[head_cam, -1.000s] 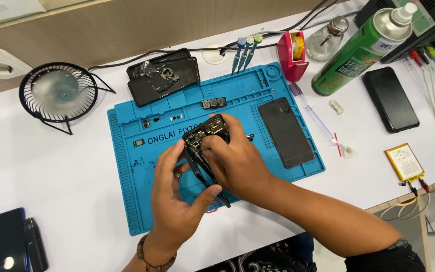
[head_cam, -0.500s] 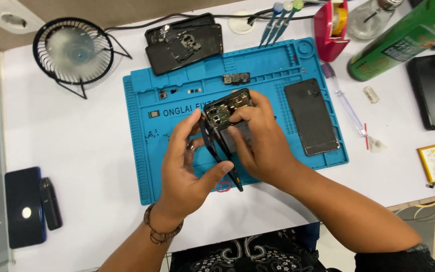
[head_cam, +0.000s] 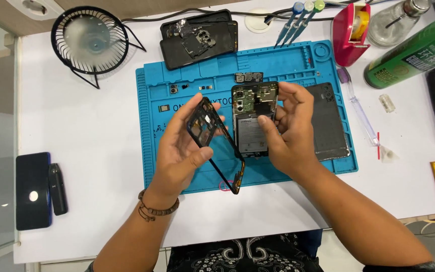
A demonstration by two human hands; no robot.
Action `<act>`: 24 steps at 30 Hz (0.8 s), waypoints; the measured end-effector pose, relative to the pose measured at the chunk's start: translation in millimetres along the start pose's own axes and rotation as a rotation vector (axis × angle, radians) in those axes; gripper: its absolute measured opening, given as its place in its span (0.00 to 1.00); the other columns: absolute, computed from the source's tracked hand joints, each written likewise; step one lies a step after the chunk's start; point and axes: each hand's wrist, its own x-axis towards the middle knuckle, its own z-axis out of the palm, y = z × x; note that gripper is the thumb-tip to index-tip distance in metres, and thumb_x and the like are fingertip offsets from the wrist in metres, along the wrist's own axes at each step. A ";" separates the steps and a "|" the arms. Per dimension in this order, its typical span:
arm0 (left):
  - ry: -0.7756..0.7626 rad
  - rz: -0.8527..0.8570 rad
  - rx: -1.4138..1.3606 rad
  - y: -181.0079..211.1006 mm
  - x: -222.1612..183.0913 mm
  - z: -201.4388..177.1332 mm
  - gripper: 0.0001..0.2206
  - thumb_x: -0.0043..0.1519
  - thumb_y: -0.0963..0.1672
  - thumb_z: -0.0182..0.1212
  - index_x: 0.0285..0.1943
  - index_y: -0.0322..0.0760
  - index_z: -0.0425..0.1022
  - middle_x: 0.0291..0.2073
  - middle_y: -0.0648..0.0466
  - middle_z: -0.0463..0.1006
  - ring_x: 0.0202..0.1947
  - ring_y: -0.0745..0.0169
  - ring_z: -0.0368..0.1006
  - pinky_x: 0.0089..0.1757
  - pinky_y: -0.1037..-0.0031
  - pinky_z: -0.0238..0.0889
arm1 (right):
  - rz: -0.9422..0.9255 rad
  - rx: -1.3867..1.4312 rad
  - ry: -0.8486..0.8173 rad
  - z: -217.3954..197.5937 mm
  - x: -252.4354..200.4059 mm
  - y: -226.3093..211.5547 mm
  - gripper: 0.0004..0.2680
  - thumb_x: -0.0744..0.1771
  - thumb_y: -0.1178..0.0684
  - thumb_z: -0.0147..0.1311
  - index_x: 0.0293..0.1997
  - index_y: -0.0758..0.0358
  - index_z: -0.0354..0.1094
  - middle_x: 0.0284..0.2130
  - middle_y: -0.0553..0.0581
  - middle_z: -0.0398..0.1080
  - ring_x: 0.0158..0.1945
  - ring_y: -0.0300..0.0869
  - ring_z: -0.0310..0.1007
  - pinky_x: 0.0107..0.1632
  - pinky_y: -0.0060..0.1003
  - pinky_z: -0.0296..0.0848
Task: The person uses a prying tool to separate the back cover from a smartphone. They then pick up a second phone, interact with its screen, and place it down. Finally, they return to the first phone and fully separate the back cover from the main body, revealing the internal components.
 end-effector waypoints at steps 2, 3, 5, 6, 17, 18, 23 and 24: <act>0.002 0.009 -0.059 -1.5 2.5 -7.5 0.35 0.66 0.47 0.65 0.78 0.32 0.50 0.69 0.35 0.65 0.67 0.40 0.69 0.62 0.52 0.72 | -0.006 0.067 0.014 -3.6 2.9 -1.4 0.19 0.71 0.64 0.47 0.69 0.63 0.41 0.60 0.70 0.58 0.60 0.51 0.70 0.60 0.42 0.76; -0.029 0.006 -0.135 -2.1 2.7 -11.6 0.35 0.66 0.47 0.65 0.79 0.32 0.50 0.69 0.33 0.65 0.67 0.37 0.68 0.63 0.48 0.70 | 0.013 0.087 0.035 -6.3 4.1 -1.7 0.19 0.71 0.65 0.46 0.69 0.61 0.41 0.60 0.71 0.59 0.57 0.51 0.70 0.58 0.41 0.75; -0.049 0.006 -0.205 -3.3 3.4 -18.6 0.35 0.67 0.47 0.65 0.79 0.33 0.49 0.69 0.32 0.64 0.68 0.35 0.68 0.65 0.43 0.69 | 0.032 0.116 0.046 -11.9 5.8 -1.7 0.19 0.71 0.66 0.45 0.69 0.60 0.41 0.60 0.72 0.59 0.55 0.51 0.71 0.56 0.41 0.75; -0.056 -0.018 -0.301 -4.0 4.0 -21.2 0.38 0.65 0.48 0.69 0.79 0.33 0.50 0.69 0.31 0.64 0.66 0.35 0.68 0.64 0.43 0.69 | 0.064 0.132 0.055 -15.1 6.3 -1.3 0.19 0.72 0.65 0.45 0.69 0.59 0.40 0.59 0.72 0.60 0.55 0.52 0.72 0.56 0.40 0.75; -0.092 -0.007 -0.446 18.1 4.7 -66.1 0.48 0.60 0.48 0.73 0.84 0.40 0.41 0.70 0.32 0.63 0.66 0.34 0.69 0.65 0.40 0.68 | 0.329 0.304 0.138 -27.7 11.8 3.5 0.20 0.71 0.65 0.44 0.71 0.57 0.45 0.57 0.66 0.67 0.58 0.46 0.72 0.62 0.41 0.75; -0.043 0.040 -0.422 23.7 3.2 -72.8 0.46 0.59 0.47 0.74 0.83 0.39 0.44 0.69 0.33 0.63 0.66 0.34 0.69 0.66 0.39 0.67 | 0.359 0.284 0.137 -27.4 12.0 1.4 0.20 0.71 0.64 0.45 0.72 0.58 0.45 0.56 0.66 0.67 0.57 0.46 0.72 0.61 0.39 0.75; 0.037 0.133 -0.367 32.9 -6.4 -92.3 0.42 0.58 0.46 0.74 0.81 0.42 0.52 0.72 0.34 0.62 0.69 0.31 0.65 0.71 0.36 0.61 | 0.388 0.288 0.096 -25.4 9.9 -0.4 0.21 0.70 0.64 0.46 0.72 0.58 0.45 0.53 0.65 0.66 0.55 0.46 0.73 0.58 0.39 0.76; 0.021 0.147 -0.315 34.2 -9.3 -92.6 0.41 0.59 0.45 0.74 0.81 0.42 0.52 0.72 0.35 0.62 0.71 0.30 0.64 0.71 0.40 0.61 | 0.401 0.261 0.076 -24.0 9.8 -3.1 0.21 0.70 0.64 0.45 0.72 0.58 0.45 0.55 0.66 0.66 0.55 0.47 0.73 0.57 0.40 0.76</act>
